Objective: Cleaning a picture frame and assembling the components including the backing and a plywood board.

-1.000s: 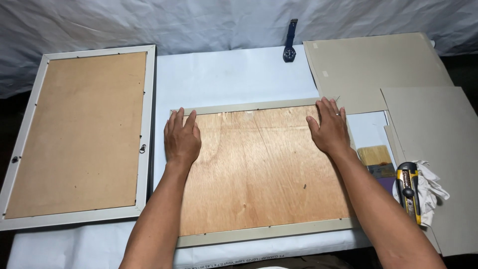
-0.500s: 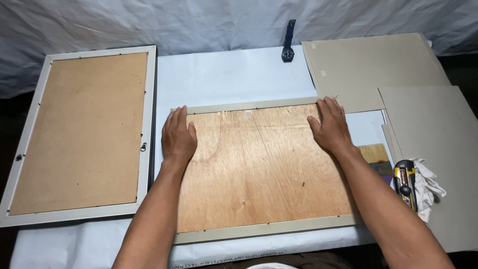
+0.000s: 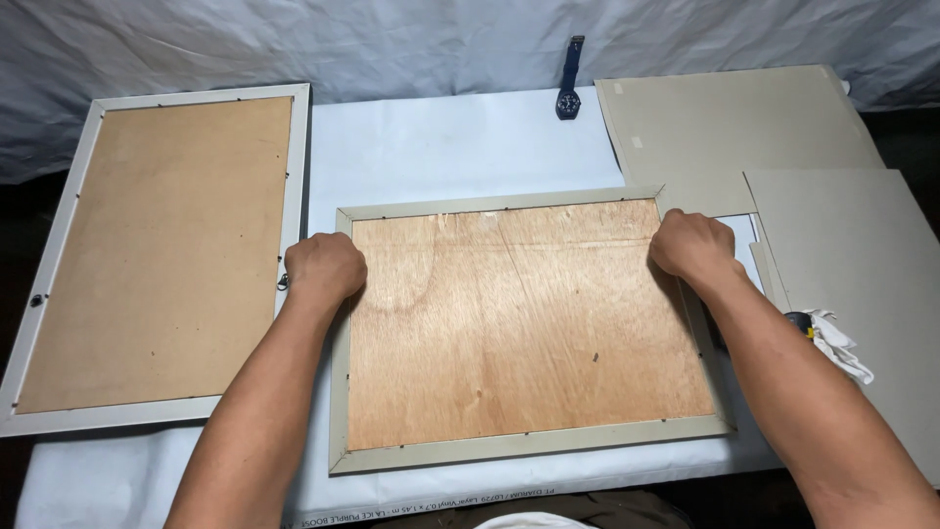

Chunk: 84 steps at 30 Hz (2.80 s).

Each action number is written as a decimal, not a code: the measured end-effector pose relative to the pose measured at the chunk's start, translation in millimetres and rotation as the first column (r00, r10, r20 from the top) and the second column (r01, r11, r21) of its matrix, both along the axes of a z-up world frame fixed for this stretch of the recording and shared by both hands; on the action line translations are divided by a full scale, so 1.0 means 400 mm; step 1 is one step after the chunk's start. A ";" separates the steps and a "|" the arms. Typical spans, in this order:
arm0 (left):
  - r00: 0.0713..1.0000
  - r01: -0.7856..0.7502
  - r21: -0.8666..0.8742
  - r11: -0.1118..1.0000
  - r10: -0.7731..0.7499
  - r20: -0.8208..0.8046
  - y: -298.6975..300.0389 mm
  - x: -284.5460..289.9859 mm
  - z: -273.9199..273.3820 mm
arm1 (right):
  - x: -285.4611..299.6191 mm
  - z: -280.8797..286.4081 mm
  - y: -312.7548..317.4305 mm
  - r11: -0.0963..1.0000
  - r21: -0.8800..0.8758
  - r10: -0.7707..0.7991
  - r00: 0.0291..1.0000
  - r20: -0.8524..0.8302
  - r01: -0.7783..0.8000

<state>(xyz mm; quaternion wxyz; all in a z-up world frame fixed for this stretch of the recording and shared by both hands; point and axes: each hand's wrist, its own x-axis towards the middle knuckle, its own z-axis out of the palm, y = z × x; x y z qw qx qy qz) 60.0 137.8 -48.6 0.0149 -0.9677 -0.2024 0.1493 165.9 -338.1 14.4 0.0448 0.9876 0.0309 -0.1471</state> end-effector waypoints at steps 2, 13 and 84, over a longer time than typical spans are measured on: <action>0.996 -0.009 0.006 1.000 0.009 -0.083 -0.010 0.004 0.009 | 0.024 -0.021 -0.005 1.000 -0.020 -0.009 1.000 -0.021 0.008; 0.964 -0.101 -0.073 0.992 0.079 -0.253 -0.066 -0.001 0.135 | 0.034 0.009 0.030 0.996 -0.086 -0.038 0.996 -0.086 0.030; 0.901 0.300 -0.494 0.816 -0.071 0.429 -0.307 -0.644 0.097 | -0.607 -0.107 -0.199 0.768 0.555 0.164 0.936 0.312 -0.319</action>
